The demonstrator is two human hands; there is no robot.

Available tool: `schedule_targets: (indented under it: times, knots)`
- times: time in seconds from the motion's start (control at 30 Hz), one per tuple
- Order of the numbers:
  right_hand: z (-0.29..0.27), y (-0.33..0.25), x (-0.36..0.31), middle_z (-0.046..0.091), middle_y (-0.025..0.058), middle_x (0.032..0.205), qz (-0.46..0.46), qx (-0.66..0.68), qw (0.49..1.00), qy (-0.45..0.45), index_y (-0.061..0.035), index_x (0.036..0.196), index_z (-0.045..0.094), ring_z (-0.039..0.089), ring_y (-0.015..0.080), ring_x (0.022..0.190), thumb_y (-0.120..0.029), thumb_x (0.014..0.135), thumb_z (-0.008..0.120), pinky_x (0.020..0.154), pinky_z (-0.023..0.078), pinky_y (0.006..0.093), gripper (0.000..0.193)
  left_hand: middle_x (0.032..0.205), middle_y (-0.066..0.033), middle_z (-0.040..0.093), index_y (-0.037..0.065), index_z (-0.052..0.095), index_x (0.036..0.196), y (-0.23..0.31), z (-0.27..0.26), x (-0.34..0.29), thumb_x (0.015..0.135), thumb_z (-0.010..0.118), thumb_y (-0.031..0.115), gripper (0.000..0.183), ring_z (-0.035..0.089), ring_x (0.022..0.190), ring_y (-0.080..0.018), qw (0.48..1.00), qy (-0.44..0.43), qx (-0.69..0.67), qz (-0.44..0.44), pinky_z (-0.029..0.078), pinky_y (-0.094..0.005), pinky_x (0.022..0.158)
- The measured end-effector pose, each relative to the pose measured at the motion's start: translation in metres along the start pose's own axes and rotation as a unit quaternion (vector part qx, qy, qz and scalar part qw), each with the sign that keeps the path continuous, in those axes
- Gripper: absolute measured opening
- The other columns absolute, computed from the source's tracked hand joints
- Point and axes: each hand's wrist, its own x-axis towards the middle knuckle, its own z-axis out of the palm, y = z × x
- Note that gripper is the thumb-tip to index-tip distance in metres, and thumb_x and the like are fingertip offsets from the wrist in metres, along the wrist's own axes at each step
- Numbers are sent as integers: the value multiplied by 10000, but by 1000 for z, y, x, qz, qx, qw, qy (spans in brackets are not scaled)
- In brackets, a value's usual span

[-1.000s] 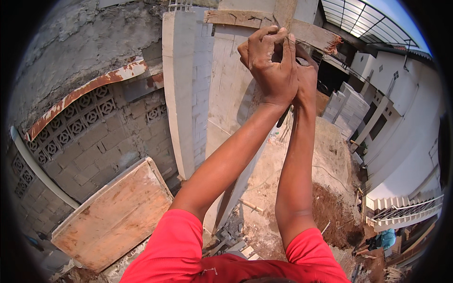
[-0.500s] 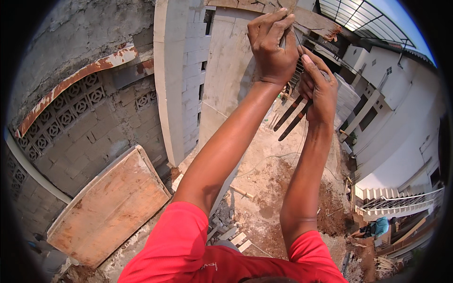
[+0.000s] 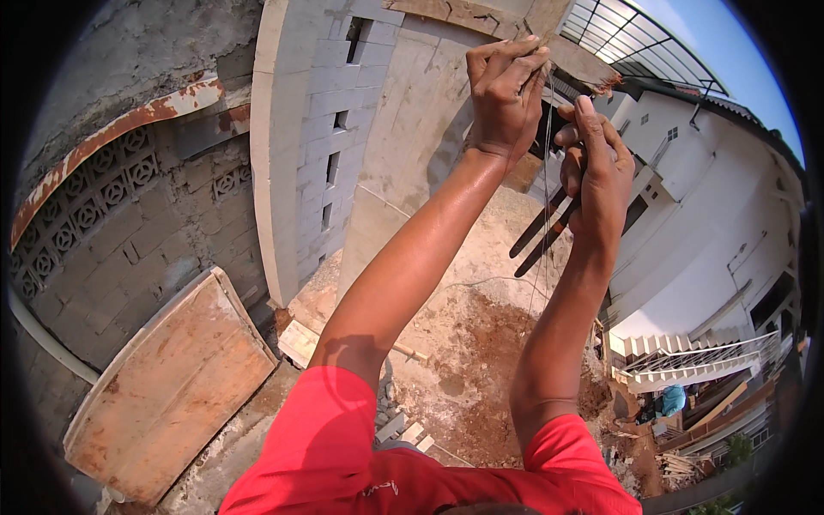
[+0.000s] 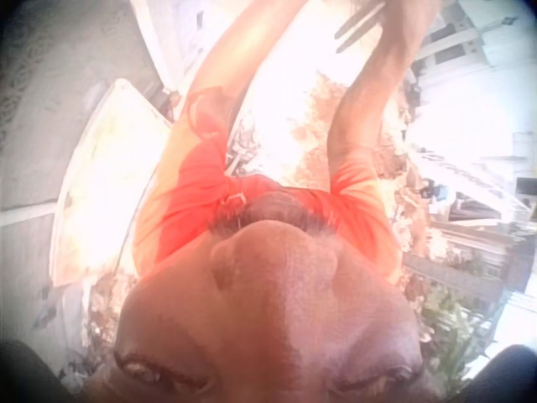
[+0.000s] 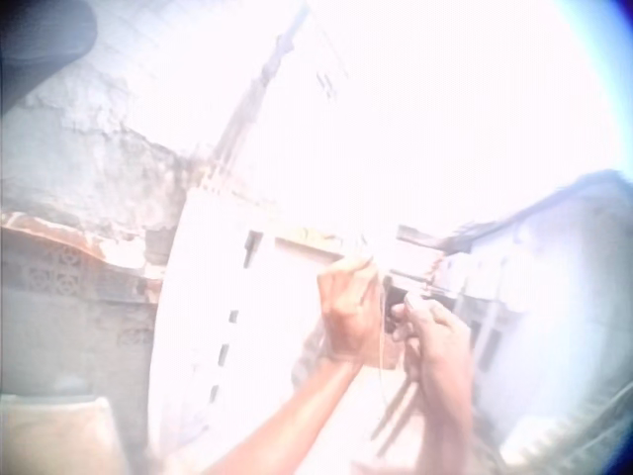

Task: The person assembles a wooden frame using planks and metal rods. They position the planks, insert rods, and secure them with pliers. The person works on a construction site with visible debris and other workers in the background.

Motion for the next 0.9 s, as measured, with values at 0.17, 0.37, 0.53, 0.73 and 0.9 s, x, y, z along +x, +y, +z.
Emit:
schedule_targets:
  times: [0.17, 0.37, 0.53, 0.73, 0.9]
  knots:
    - [7, -18, 13, 738, 112, 1016, -149, -120, 970, 151, -55, 1145, 773, 694, 147, 873, -397, 865, 861, 768, 546, 282, 451, 1127, -19, 779, 126, 820, 1059, 5, -1, 2, 906, 791, 145, 157, 617, 1112, -215, 999, -7, -12, -29, 459, -345, 986]
    - [16, -2, 65, 786, 121, 1091, -204, -226, 947, 100, -60, 1096, 811, 743, 170, 890, -230, 873, 782, 813, 563, 313, 282, 1109, -16, 778, 131, 823, 1044, -2, -4, 13, 916, 783, 162, 137, 621, 1069, -208, 999, -31, 15, -14, 470, -335, 955]
    - [24, 23, 66, 739, 69, 1066, -253, -321, 899, 158, -188, 1037, 842, 726, 332, 978, -133, 840, 690, 875, 572, 408, 255, 1031, -15, 763, 139, 814, 1015, -3, -22, 35, 917, 771, 196, 121, 626, 1000, -240, 991, -130, 27, 20, 483, -372, 927]
    - [36, 22, 58, 723, 85, 1078, -228, -366, 880, 199, -219, 1078, 833, 717, 333, 1012, -157, 832, 708, 878, 569, 441, 283, 983, -71, 746, 130, 816, 987, 5, -33, 76, 903, 751, 266, 173, 671, 972, -296, 951, -254, 140, 111, 501, -428, 946]
    - [33, 24, 64, 794, 143, 1031, -109, -392, 905, 128, -193, 1153, 817, 761, 295, 1002, -314, 880, 744, 894, 569, 414, 308, 930, -129, 726, 105, 810, 933, 13, -36, 82, 868, 716, 205, 152, 710, 952, -333, 913, -330, 214, 109, 546, -443, 882]
